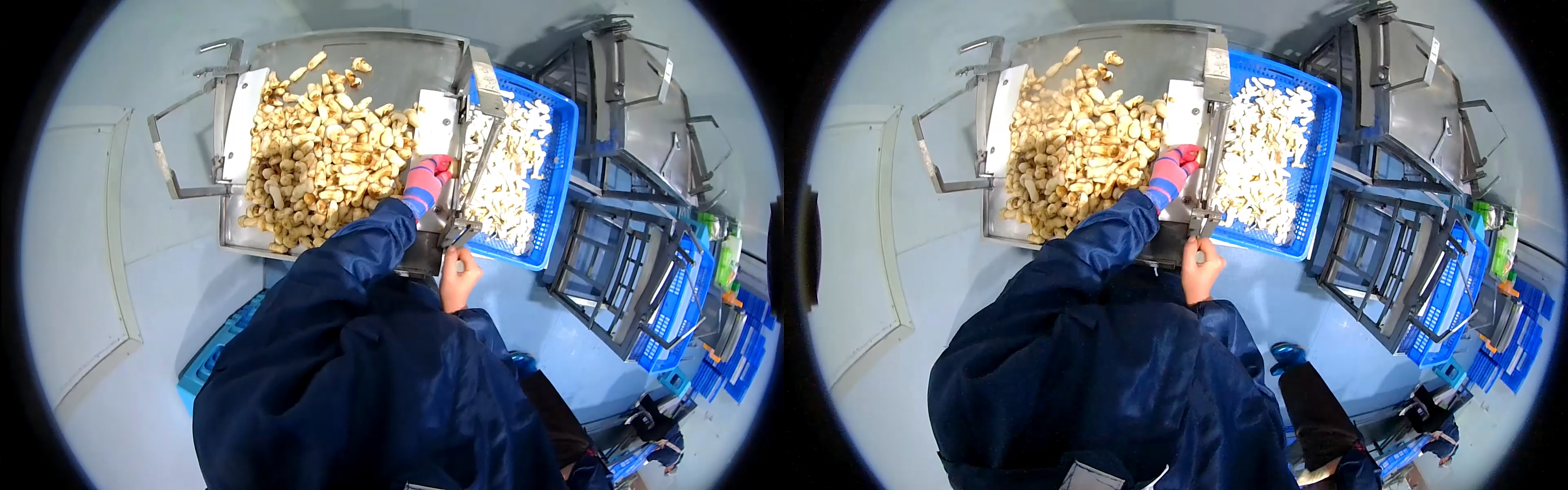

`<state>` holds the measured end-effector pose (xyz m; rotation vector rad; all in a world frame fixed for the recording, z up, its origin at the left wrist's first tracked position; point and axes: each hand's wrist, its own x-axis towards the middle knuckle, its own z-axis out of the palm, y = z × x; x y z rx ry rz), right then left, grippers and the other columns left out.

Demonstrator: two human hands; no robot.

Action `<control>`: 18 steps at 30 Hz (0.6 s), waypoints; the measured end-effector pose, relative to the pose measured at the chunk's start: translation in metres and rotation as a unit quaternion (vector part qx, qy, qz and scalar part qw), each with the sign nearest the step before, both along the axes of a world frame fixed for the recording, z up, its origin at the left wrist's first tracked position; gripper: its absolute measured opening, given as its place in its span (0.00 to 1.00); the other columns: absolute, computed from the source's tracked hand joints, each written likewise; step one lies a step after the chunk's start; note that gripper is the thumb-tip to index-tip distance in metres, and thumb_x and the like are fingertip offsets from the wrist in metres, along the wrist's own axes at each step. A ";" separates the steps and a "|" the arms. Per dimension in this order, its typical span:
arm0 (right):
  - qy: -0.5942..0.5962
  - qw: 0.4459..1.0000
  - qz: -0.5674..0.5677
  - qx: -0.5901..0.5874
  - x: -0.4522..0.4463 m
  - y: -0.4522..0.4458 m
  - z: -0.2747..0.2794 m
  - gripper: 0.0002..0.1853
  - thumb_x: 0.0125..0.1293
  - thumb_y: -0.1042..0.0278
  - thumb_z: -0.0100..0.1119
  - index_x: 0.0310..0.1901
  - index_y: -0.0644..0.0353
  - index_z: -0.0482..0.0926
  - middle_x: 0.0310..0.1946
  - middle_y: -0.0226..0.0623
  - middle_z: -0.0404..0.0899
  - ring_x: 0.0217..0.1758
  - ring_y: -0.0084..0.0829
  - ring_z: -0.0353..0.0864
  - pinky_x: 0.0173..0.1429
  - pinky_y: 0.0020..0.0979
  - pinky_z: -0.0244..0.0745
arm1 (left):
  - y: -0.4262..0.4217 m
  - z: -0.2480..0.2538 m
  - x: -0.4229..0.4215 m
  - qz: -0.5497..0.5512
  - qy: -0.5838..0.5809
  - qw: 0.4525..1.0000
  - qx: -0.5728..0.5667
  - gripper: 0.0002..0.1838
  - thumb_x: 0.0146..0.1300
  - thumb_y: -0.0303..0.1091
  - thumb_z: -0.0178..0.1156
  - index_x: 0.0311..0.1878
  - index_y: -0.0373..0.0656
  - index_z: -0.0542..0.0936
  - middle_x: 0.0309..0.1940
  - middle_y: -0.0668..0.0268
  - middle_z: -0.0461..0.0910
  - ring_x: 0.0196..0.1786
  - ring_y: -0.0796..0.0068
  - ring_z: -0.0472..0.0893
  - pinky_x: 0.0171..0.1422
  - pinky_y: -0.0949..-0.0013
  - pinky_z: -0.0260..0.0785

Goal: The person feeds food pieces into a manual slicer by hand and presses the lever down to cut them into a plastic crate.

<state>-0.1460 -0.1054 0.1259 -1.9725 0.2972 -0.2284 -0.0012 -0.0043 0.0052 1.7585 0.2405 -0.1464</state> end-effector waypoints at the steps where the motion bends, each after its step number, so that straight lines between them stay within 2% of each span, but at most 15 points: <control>1: 0.008 1.000 0.000 -0.002 0.004 -0.001 0.013 0.10 0.57 0.72 0.59 0.22 0.65 0.72 0.14 0.44 0.68 0.16 0.30 0.68 0.24 0.33 0.64 | 0.000 -0.017 0.003 0.002 -0.005 1.000 -0.015 0.18 0.56 0.17 0.56 0.51 0.37 0.75 0.37 0.62 0.79 0.40 0.74 0.77 0.48 0.73 0.71; 2: 0.012 1.000 -0.009 0.009 0.012 0.003 0.033 0.10 0.57 0.72 0.59 0.22 0.66 0.72 0.14 0.44 0.68 0.16 0.29 0.68 0.25 0.33 0.64 | 0.000 -0.017 -0.002 0.002 -0.008 1.000 -0.030 0.17 0.56 0.17 0.56 0.51 0.37 0.75 0.36 0.62 0.79 0.39 0.74 0.77 0.48 0.74 0.71; 3: 0.018 1.000 -0.002 -0.006 0.007 0.001 0.026 0.10 0.57 0.72 0.59 0.22 0.66 0.72 0.14 0.45 0.69 0.16 0.29 0.69 0.26 0.33 0.65 | 0.000 -0.014 -0.003 -0.001 -0.017 1.000 -0.015 0.17 0.56 0.21 0.58 0.51 0.39 0.75 0.35 0.63 0.79 0.38 0.74 0.77 0.47 0.73 0.71; 6: 0.010 1.000 0.013 -0.012 -0.008 -0.004 -0.023 0.10 0.56 0.72 0.59 0.23 0.66 0.72 0.14 0.46 0.69 0.17 0.30 0.69 0.27 0.34 0.66 | 0.004 0.009 -0.001 -0.031 0.039 0.999 -0.019 0.18 0.55 0.25 0.61 0.51 0.42 0.76 0.35 0.64 0.79 0.38 0.73 0.78 0.46 0.72 0.71; 7: 0.016 1.000 0.015 -0.006 -0.014 -0.007 -0.036 0.09 0.56 0.72 0.59 0.23 0.66 0.73 0.15 0.46 0.69 0.18 0.29 0.69 0.28 0.33 0.66 | 0.006 0.003 0.001 -0.049 0.027 0.998 0.025 0.18 0.54 0.26 0.62 0.50 0.44 0.76 0.33 0.66 0.80 0.37 0.72 0.78 0.46 0.71 0.71; 10: 0.004 1.000 -0.019 0.010 0.006 0.002 0.018 0.08 0.56 0.73 0.58 0.24 0.67 0.73 0.14 0.45 0.68 0.19 0.25 0.67 0.28 0.33 0.66 | 0.006 0.004 -0.001 -0.022 -0.004 0.997 0.073 0.17 0.55 0.26 0.61 0.49 0.43 0.77 0.32 0.65 0.80 0.36 0.72 0.78 0.46 0.71 0.71; 11: 0.089 0.996 -0.007 0.026 0.011 0.001 0.035 0.09 0.57 0.72 0.58 0.23 0.67 0.73 0.15 0.44 0.69 0.20 0.23 0.67 0.28 0.33 0.66 | 0.008 0.010 -0.001 -0.048 -0.006 0.999 0.006 0.17 0.55 0.25 0.61 0.50 0.42 0.76 0.32 0.64 0.81 0.36 0.73 0.79 0.46 0.72 0.71; 13: 0.045 0.999 -0.005 0.001 -0.005 -0.002 -0.005 0.10 0.57 0.71 0.58 0.23 0.66 0.73 0.14 0.44 0.69 0.20 0.23 0.67 0.28 0.32 0.66 | 0.010 0.010 0.001 -0.075 0.030 0.997 -0.004 0.18 0.55 0.24 0.60 0.50 0.41 0.75 0.34 0.64 0.81 0.38 0.73 0.79 0.46 0.72 0.71; 15: 0.020 1.000 0.010 -0.015 -0.001 0.004 -0.004 0.11 0.58 0.70 0.59 0.22 0.65 0.73 0.14 0.44 0.69 0.19 0.23 0.66 0.28 0.32 0.65 | 0.012 0.011 0.007 -0.091 0.062 0.994 -0.016 0.18 0.55 0.24 0.59 0.51 0.40 0.74 0.35 0.63 0.81 0.39 0.74 0.79 0.46 0.72 0.71; 17: -0.001 1.000 0.002 -0.007 0.003 -0.004 -0.006 0.10 0.58 0.71 0.58 0.22 0.65 0.73 0.14 0.45 0.68 0.18 0.23 0.65 0.26 0.32 0.64 | 0.009 0.004 0.012 -0.079 0.013 0.996 0.047 0.18 0.55 0.24 0.59 0.51 0.40 0.75 0.35 0.63 0.81 0.39 0.74 0.79 0.46 0.72 0.71; 18: 0.000 1.000 -0.006 0.000 0.005 0.001 0.015 0.10 0.58 0.71 0.58 0.22 0.65 0.72 0.13 0.45 0.68 0.18 0.24 0.65 0.26 0.32 0.64 | 0.010 -0.001 0.004 -0.077 0.000 0.994 0.080 0.17 0.55 0.23 0.58 0.51 0.40 0.75 0.34 0.63 0.81 0.39 0.73 0.79 0.46 0.72 0.71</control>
